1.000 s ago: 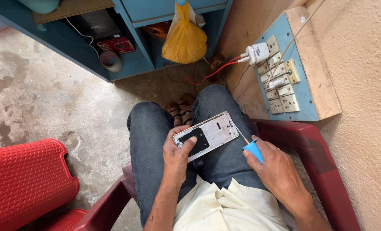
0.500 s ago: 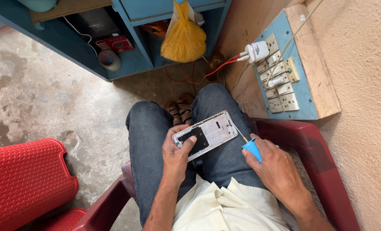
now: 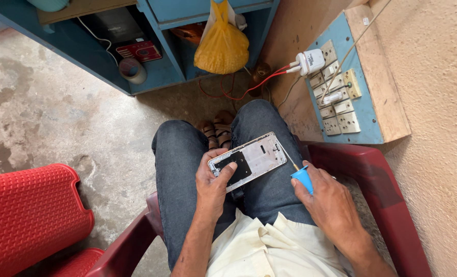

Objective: The person sits on a plastic chair with a disassembled phone back cover resting on their lap. They hold the cover steady with one hand while using a blue-handled soldering iron with the other, working the tip along the inside edge of the cover and repositioning the cover repeatedly throughout the episode.

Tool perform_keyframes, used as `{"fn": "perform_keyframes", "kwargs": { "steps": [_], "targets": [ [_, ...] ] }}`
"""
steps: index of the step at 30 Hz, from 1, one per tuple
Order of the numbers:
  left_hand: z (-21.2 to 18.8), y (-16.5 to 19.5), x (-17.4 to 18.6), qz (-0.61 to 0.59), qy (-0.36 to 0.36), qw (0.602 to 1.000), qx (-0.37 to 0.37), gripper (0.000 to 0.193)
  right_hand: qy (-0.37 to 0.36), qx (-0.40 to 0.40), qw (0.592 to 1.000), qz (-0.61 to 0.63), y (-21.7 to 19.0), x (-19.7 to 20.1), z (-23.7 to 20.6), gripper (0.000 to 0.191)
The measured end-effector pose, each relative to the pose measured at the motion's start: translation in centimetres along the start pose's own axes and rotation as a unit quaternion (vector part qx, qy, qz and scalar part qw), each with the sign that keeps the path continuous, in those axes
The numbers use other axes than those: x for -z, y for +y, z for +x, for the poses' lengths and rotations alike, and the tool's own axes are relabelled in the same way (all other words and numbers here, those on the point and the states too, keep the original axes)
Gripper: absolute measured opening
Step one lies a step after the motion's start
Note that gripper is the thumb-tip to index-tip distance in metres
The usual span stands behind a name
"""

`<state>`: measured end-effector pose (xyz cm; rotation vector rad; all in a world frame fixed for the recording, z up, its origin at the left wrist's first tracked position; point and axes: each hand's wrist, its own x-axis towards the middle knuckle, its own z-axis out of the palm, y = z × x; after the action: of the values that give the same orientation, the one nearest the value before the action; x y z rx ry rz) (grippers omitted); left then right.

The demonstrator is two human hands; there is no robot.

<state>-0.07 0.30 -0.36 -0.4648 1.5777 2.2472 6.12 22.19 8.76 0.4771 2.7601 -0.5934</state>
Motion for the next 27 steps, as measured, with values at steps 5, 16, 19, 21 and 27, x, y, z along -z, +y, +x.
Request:
{"fn": "perform_keyframes", "kwargs": {
  "steps": [5,16,19,21,27],
  "targets": [
    [0.05,-0.01,0.09,-0.004,-0.002,1.000,0.008,0.035,-0.003,0.003,1.000,0.005,-0.10,0.16,-0.14,0.054],
    [0.13,-0.12,0.03,0.007,-0.001,1.000,-0.002,0.035,-0.004,0.008,1.000,-0.017,-0.31,0.50,0.01,0.055],
    [0.12,-0.12,0.07,0.010,0.000,1.000,0.001,0.035,-0.011,0.003,1.000,-0.021,-0.39,0.63,0.08,0.055],
    [0.15,-0.09,0.10,0.015,0.002,1.000,0.000,0.035,-0.022,-0.007,1.000,-0.019,-0.45,0.70,0.13,0.055],
    [0.18,-0.08,0.06,0.024,0.001,1.000,0.002,0.036,-0.023,0.000,1.000,-0.013,-0.43,0.69,0.36,0.055]
  ]
}}
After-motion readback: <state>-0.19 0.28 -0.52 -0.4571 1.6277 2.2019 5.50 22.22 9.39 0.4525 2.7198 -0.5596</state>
